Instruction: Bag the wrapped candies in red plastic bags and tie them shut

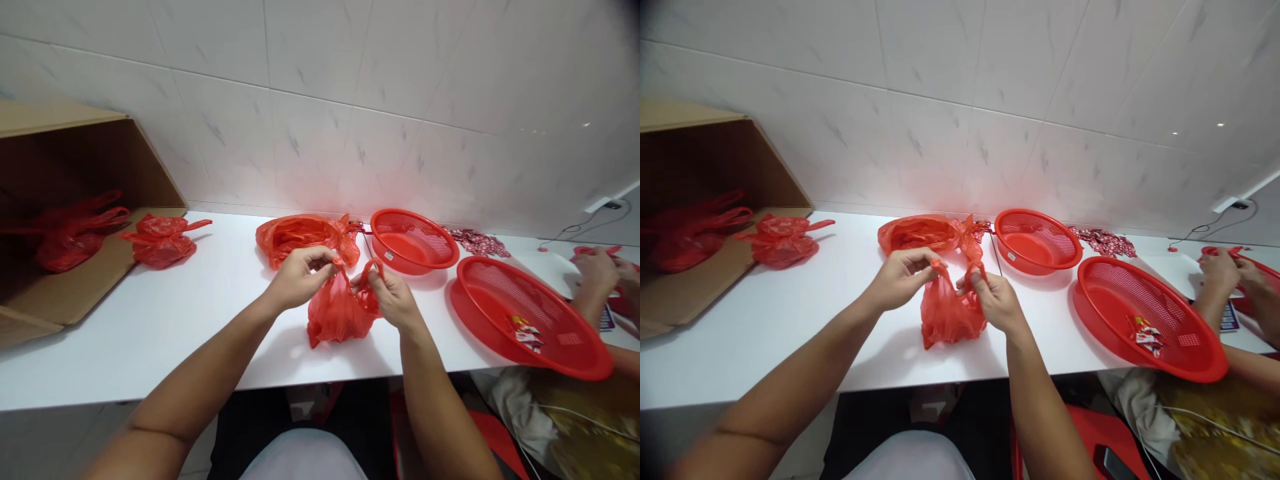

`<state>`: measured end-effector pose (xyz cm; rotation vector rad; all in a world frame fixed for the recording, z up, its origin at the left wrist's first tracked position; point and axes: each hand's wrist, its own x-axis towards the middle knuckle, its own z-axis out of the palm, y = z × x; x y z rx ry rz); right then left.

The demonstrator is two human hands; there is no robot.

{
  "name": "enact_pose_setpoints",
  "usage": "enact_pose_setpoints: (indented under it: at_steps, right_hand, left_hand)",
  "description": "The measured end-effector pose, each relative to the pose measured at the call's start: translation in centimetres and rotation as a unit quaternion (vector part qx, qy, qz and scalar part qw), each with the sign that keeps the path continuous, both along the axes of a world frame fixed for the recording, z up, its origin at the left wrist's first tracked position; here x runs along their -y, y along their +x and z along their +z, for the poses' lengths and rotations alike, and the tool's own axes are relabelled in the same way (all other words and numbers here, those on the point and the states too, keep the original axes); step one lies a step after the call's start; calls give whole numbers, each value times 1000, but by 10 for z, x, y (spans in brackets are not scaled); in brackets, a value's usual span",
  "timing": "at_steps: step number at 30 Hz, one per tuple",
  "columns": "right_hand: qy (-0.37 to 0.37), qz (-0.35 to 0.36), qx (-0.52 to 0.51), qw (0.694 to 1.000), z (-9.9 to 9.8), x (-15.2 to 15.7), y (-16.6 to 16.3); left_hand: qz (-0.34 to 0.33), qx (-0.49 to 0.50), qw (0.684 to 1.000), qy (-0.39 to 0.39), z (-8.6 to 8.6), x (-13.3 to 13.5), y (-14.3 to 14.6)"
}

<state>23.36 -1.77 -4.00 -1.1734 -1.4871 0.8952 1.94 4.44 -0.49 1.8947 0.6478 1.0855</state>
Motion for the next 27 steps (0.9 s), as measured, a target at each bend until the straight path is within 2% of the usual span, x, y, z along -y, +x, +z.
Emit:
enact_pose_setpoints:
  at_steps: [3, 7, 10, 12, 14, 16, 18, 20, 23, 27]
  right_hand:
    - [2, -29, -170, 985, 3, -4, 6]
    - [-20, -43, -256, 965, 5, -9, 0]
    - [-44, 3, -218, 975, 10, -6, -10]
    - [-50, 69, -124, 989, 15, -1, -19]
    - [-48, 110, -3, 993, 19, 5, -27]
    - [-29, 97, 84, 991, 22, 8, -33]
    - [-9, 71, 121, 990, 21, 9, -35]
    - [-20, 70, 120, 990, 17, 8, -33]
    - [-93, 95, 65, 989, 11, 7, -29]
    - [-182, 104, -51, 977, 9, 6, -28]
  left_hand:
    - [-7, 28, 999, -32, 15, -10, -8]
    - [-16, 42, 999, -25, 28, -13, -6]
    - [-53, 20, 998, 5, 28, -8, 3]
    - [-55, -17, 997, 44, 26, -2, 9]
    - [-28, -61, 994, 89, 25, 4, 13]
    - [-15, -100, 988, 116, 27, 7, 13]
    - [-36, -126, 985, 113, 28, 9, 8]
    - [-67, -145, 984, 82, 28, 7, 0]
    - [-94, -161, 982, 21, 23, 3, -13]
    - [-58, -126, 990, 14, 12, 7, -20]
